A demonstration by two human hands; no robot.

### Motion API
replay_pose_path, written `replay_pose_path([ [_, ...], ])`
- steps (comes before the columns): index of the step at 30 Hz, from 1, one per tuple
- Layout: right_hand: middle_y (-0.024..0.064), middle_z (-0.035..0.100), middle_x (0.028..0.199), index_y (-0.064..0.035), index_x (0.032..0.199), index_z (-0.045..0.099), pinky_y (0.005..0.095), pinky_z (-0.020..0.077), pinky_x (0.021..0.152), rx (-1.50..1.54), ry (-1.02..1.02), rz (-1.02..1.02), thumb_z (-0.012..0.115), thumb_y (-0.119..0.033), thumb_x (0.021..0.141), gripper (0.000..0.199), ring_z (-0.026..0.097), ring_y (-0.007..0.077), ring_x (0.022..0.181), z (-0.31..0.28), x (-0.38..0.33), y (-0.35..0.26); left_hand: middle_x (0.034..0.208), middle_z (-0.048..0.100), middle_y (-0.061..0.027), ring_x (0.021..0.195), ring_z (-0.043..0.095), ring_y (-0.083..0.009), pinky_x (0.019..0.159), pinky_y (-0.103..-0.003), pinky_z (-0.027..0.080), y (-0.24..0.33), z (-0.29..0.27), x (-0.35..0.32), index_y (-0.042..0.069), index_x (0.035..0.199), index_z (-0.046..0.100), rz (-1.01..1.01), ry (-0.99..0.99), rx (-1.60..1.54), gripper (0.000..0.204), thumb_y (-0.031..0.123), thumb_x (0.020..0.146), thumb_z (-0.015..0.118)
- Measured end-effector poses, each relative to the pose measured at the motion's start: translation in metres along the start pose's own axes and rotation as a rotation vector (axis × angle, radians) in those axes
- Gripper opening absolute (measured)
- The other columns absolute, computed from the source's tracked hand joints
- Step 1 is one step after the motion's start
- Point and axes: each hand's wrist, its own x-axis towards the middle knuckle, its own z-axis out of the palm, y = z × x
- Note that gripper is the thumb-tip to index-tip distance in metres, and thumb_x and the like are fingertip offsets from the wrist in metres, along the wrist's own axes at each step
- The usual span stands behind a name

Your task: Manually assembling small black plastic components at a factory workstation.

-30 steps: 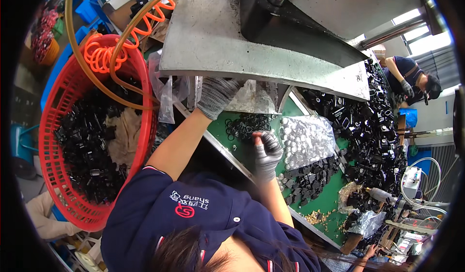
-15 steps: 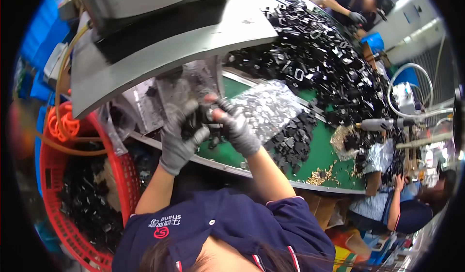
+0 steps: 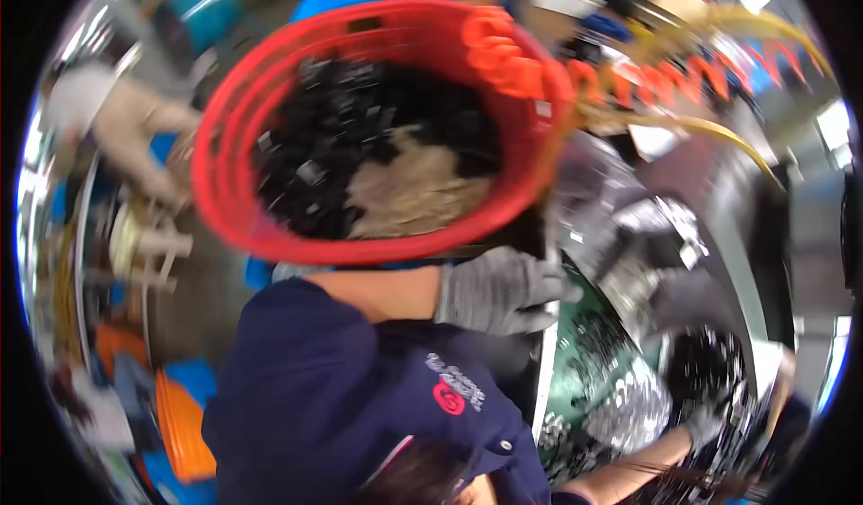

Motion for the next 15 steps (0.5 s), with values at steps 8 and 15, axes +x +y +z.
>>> replay_pose_path([
  [8,0.0089,0.061,0.104,0.0019,0.118,0.063,0.0257,0.0487,0.074,0.051,-0.214,-0.132,0.053,-0.017,0.098,0.030,0.055,0.0131,0.084,0.110,-0.116,-0.024,0.110,0.065,-0.0169,0.104,0.063,-0.0322,0.090,-0.042,0.051,-0.136,-0.102,-0.066,0.009,0.127,0.058,-0.725,0.109,0.516,0.047,0.030,0.085,0.064],
  [15,0.0110,0.064,0.092,-0.0042,0.122,0.062,0.0313,0.0512,0.079,-0.798,-0.797,-0.253,0.075,-0.007,0.079,0.045,0.063,0.0222,0.084,0.201,-0.210,-0.042,0.153,0.033,-0.0186,0.140,0.033,-0.0370,0.113,-0.054,0.023,-0.266,-0.093,-0.145,0.022,0.147,0.040,-1.158,-0.591,1.055,0.069,0.032,0.082,0.060],
])
